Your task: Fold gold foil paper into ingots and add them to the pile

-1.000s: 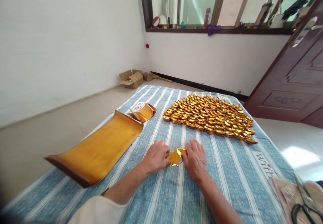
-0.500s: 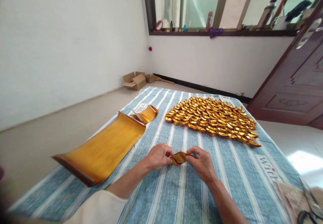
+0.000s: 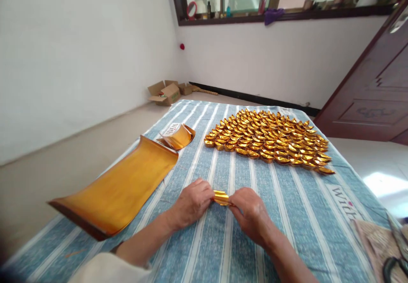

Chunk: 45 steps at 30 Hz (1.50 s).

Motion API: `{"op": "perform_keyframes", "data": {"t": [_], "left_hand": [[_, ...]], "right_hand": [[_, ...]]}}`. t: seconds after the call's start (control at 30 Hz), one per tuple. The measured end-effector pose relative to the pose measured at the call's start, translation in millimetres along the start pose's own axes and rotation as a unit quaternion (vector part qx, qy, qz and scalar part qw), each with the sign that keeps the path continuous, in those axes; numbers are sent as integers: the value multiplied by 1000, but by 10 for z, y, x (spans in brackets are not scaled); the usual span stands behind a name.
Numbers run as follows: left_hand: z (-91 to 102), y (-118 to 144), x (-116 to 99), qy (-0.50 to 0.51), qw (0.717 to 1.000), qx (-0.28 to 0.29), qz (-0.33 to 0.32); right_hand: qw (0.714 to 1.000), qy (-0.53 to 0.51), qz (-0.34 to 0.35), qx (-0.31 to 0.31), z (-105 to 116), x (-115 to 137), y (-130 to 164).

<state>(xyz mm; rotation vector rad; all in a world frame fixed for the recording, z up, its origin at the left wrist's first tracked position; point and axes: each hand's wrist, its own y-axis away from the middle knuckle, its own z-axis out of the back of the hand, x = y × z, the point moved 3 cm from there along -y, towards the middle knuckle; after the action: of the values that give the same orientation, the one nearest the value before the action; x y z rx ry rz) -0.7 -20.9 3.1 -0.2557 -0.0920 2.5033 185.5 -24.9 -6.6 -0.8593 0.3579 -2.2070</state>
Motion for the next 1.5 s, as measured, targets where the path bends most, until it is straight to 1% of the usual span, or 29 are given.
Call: {"op": "perform_keyframes", "data": {"t": [0.1, 0.2, 0.4, 0.5, 0.63, 0.73, 0.93, 1.13, 1.5], "left_hand": [[40, -1, 26, 78, 997, 26, -4], [58, -17, 66, 137, 990, 26, 8], [10, -36, 100, 161, 986, 26, 12], [2, -41, 89, 152, 988, 22, 25], [-15, -47, 57, 128, 991, 20, 45], [-45, -46, 27, 108, 993, 8, 57], [-92, -42, -18, 71, 995, -34, 63], [-98, -36, -44, 39, 996, -56, 58], [-105, -26, -73, 26, 997, -61, 47]], "right_hand": [[1000, 9, -8, 18, -14, 0, 3], [999, -3, -26, 31, -19, -5, -1], [998, -42, -52, 19, -13, -14, -34], [997, -55, -59, -1, -36, -32, -40], [996, -43, -67, -36, -82, -48, -31], [996, -12, -63, -56, -96, -37, -38], [994, 71, -37, -70, -82, 18, -103], [992, 112, -19, -61, -90, 27, -122], [993, 113, -14, -44, -119, 4, -110]]}}
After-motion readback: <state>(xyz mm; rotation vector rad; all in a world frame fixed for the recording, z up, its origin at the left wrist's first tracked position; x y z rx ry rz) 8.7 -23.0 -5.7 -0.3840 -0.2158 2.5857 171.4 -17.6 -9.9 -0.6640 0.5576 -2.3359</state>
